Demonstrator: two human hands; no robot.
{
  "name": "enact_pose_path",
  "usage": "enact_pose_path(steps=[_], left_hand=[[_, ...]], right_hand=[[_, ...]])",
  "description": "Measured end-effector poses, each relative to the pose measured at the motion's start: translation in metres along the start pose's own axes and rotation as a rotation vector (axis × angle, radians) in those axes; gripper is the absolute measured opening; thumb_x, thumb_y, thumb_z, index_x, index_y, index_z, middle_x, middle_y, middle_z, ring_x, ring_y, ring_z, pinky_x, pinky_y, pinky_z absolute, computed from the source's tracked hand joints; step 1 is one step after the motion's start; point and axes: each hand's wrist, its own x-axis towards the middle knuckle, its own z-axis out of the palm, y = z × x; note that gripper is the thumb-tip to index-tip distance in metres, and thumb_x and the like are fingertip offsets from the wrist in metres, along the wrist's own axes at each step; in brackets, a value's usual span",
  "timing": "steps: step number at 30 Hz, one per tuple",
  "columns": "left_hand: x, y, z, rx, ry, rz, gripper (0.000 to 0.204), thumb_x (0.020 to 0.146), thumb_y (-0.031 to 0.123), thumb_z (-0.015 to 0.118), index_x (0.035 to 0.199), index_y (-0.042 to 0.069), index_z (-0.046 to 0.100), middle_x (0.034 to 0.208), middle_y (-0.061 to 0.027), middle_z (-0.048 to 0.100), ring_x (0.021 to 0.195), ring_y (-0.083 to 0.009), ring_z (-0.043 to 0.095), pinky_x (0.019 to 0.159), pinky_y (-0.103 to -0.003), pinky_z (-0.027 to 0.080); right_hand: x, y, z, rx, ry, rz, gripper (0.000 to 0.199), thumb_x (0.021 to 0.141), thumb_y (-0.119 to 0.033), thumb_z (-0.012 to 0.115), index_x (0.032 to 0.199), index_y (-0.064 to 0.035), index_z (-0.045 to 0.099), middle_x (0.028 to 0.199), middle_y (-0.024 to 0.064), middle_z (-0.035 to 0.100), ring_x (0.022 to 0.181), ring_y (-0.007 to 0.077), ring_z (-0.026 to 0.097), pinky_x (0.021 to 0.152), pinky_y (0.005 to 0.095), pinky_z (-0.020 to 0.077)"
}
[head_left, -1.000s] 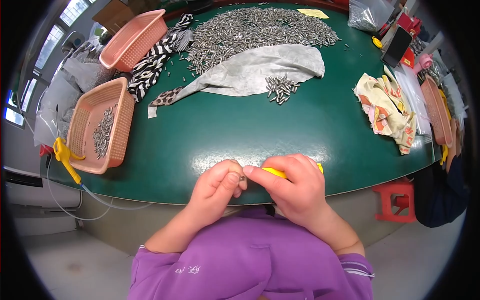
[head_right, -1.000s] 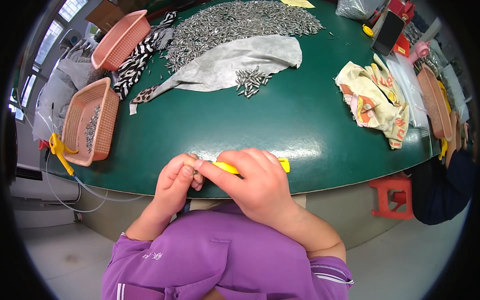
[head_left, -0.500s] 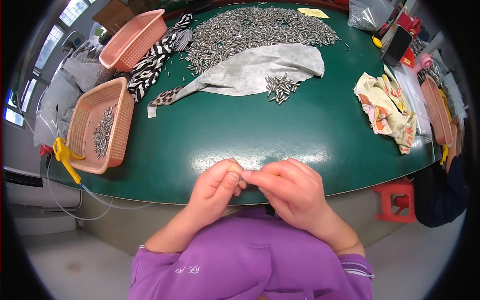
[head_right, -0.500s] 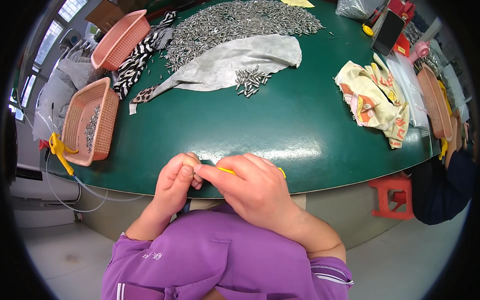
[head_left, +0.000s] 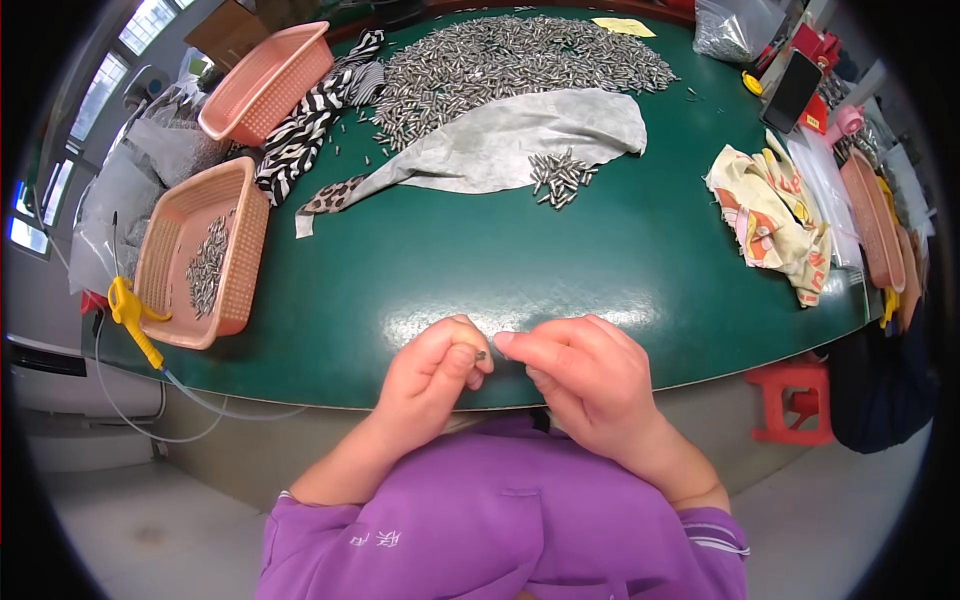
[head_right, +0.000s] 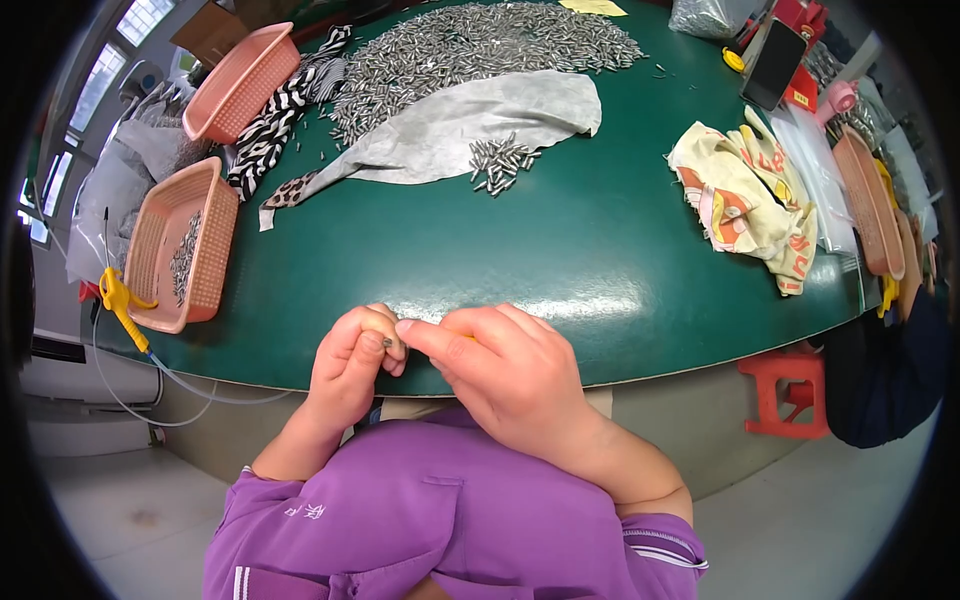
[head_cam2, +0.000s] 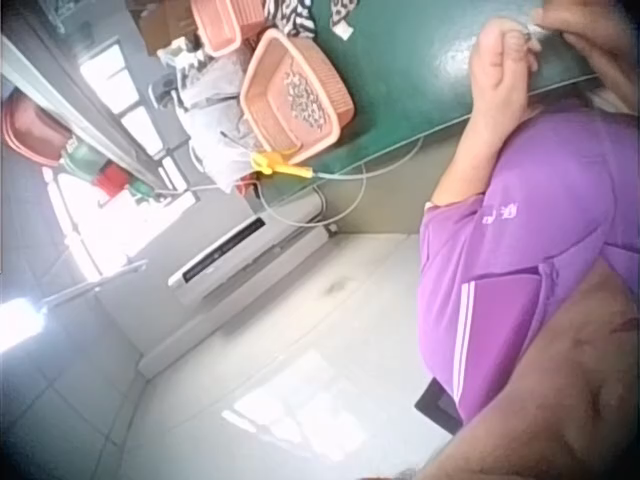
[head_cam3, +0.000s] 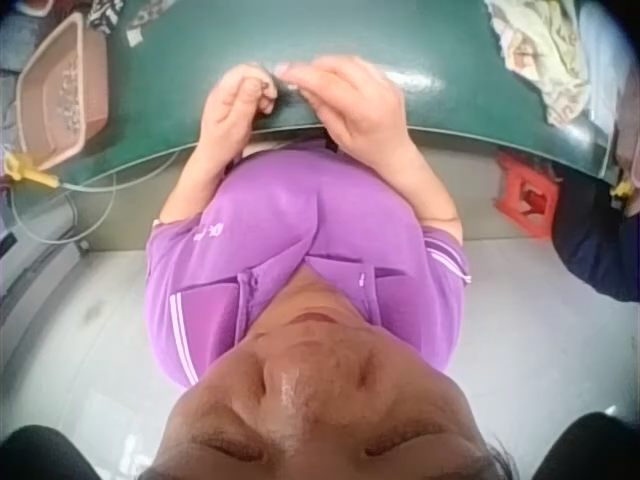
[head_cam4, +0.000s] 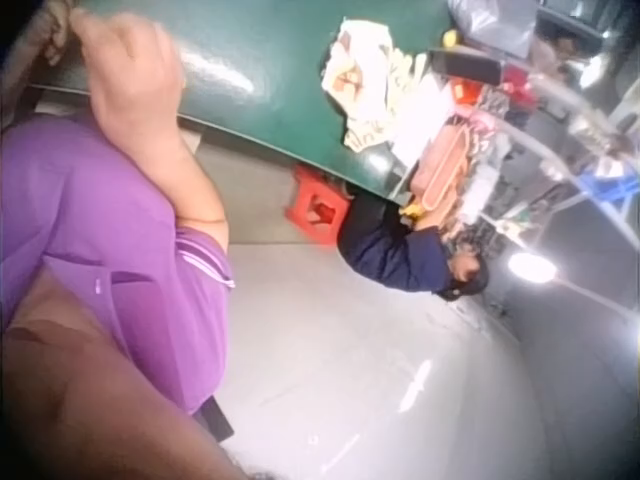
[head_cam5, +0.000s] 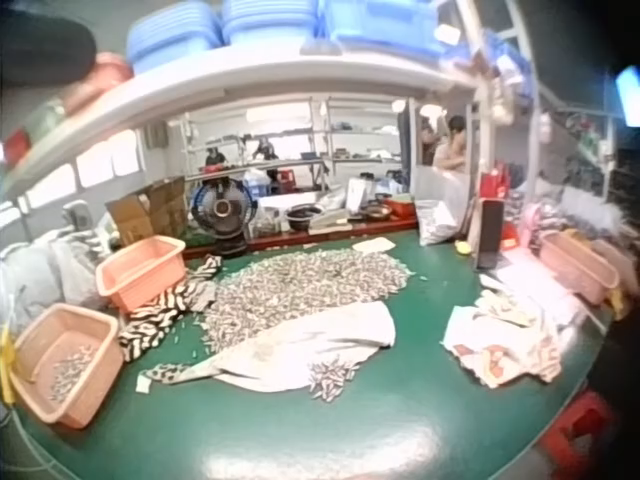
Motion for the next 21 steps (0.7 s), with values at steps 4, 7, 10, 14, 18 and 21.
enact_pose_path(steps=[4, 7, 10, 14, 18, 21], left_hand=[[0.0001, -0.0005, 0.0018, 0.018, 0.013, 0.023, 0.022, 0.105, 0.017, 0.045, 0.092, 0.003, 0.056, 0.088, -0.0041, 0.055, 0.073, -0.0092, 0.051, 0.070, -0.023, 0.044], [0.0003, -0.0005, 0.0018, 0.016, 0.019, 0.026, 0.021, 0.104, 0.016, 0.046, 0.092, 0.003, 0.056, 0.088, -0.0043, 0.055, 0.074, -0.0095, 0.052, 0.070, -0.023, 0.045], [0.0001, -0.0009, 0.0022, 0.014, 0.023, 0.025, 0.021, 0.104, 0.016, 0.046, 0.093, 0.002, 0.056, 0.088, -0.0043, 0.055, 0.074, -0.0096, 0.052, 0.071, -0.024, 0.045], [0.0006, -0.0011, 0.0017, 0.028, 0.018, 0.031, 0.021, 0.104, 0.017, 0.046, 0.093, 0.002, 0.056, 0.087, -0.0038, 0.055, 0.073, -0.0096, 0.052, 0.070, -0.024, 0.045], [0.0000, 0.0004, -0.0004, -0.004, -0.005, -0.021, 0.022, 0.105, 0.018, 0.046, 0.092, 0.003, 0.056, 0.086, -0.0035, 0.055, 0.073, -0.0096, 0.051, 0.069, -0.024, 0.044], [-0.0009, 0.0016, -0.0005, -0.004, -0.040, -0.089, 0.023, 0.105, 0.020, 0.045, 0.092, 0.003, 0.056, 0.086, -0.0031, 0.055, 0.073, -0.0092, 0.051, 0.069, -0.023, 0.044]], right_hand=[[0.0008, -0.0025, -0.0005, 0.059, -0.026, -0.015, 0.038, 0.076, -0.003, 0.070, 0.113, -0.0133, 0.068, 0.085, 0.0029, 0.063, 0.071, 0.0213, 0.061, 0.061, 0.0325, 0.0495], [0.0007, -0.0030, -0.0001, 0.062, -0.041, -0.011, 0.038, 0.077, -0.003, 0.069, 0.114, -0.0136, 0.068, 0.085, 0.0029, 0.063, 0.070, 0.0215, 0.061, 0.062, 0.0327, 0.0496], [0.0007, -0.0034, 0.0002, 0.067, -0.043, -0.009, 0.038, 0.078, -0.002, 0.070, 0.113, -0.0130, 0.068, 0.084, 0.0031, 0.063, 0.070, 0.0216, 0.061, 0.061, 0.0326, 0.0495], [-0.0017, -0.0030, 0.0018, 0.068, -0.039, 0.003, 0.038, 0.078, -0.005, 0.069, 0.115, -0.0161, 0.068, 0.086, 0.0026, 0.063, 0.071, 0.0212, 0.061, 0.062, 0.0330, 0.0493], [-0.0024, -0.0026, 0.0035, -0.210, -0.047, -0.063, 0.040, 0.077, -0.013, 0.065, 0.116, -0.0238, 0.069, 0.094, 0.0007, 0.061, 0.076, 0.0197, 0.060, 0.064, 0.0330, 0.0480], [-0.0009, 0.0017, 0.0055, -0.326, 0.014, -0.095, 0.041, 0.077, -0.016, 0.063, 0.116, -0.0264, 0.069, 0.096, -0.0001, 0.059, 0.077, 0.0190, 0.059, 0.065, 0.0330, 0.0469]])
